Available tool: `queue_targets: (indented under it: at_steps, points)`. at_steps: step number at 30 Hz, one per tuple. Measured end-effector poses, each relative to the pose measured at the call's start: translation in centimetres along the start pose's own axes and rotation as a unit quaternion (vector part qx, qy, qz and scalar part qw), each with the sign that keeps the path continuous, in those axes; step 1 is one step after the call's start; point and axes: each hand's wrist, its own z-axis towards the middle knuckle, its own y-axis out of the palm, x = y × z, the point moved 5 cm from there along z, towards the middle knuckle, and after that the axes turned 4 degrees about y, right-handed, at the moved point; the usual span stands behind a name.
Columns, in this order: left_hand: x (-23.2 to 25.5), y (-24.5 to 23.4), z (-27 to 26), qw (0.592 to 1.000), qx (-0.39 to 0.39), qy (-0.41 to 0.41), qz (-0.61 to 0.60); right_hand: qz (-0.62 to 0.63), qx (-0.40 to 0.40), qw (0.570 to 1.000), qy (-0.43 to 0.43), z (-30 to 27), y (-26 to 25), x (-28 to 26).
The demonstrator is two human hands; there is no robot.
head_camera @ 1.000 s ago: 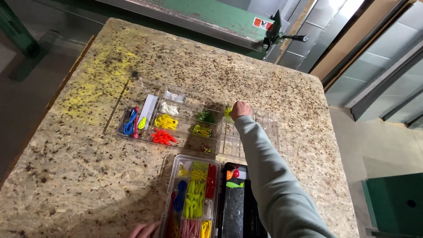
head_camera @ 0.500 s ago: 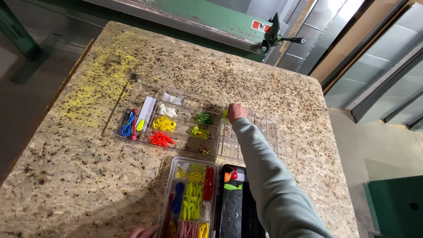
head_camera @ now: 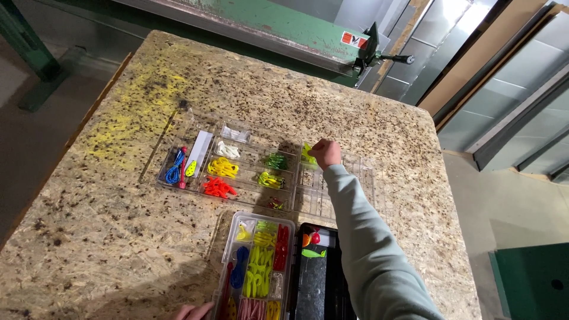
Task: Organizing various fishing lures and soft plastics into a multi-compartment tackle box.
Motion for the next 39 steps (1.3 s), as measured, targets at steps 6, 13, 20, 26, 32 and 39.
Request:
queue_targets:
  at_steps: [6,13,20,26,32,39]
  points:
    - [1.2,-1.1,-0.9,0.998,0.053,0.027,-0.020,-0.011,0.005,1.000,-0.014,-1.4,-0.7,-1.1]
    - [5.5,-5.4,-2.2,0.998,0.000,-0.005,-0.060,0.177,0.020,0.980,0.084,-1.3,-1.4,-0.4]
    - [15.4,-15.0,-3.8,0.934,0.210,0.163,-0.239,0.355,0.054,0.915,0.186,-3.4,-3.4,-1.6]
    - [19.0,-16.1,-2.1,0.863,0.075,0.051,-0.497,0.569,-0.047,0.809,0.139,-9.9,-7.0,-6.3]
    - [29.8,-20.1,-2.3,0.581,-0.022,-0.020,-0.813,0.529,-0.124,0.839,0.026,-27.9,-12.7,-15.8]
    - [36.3,-16.7,-3.0,0.604,-0.027,0.069,-0.794,0.473,-0.063,0.873,0.101,-39.5,-13.6,-14.1]
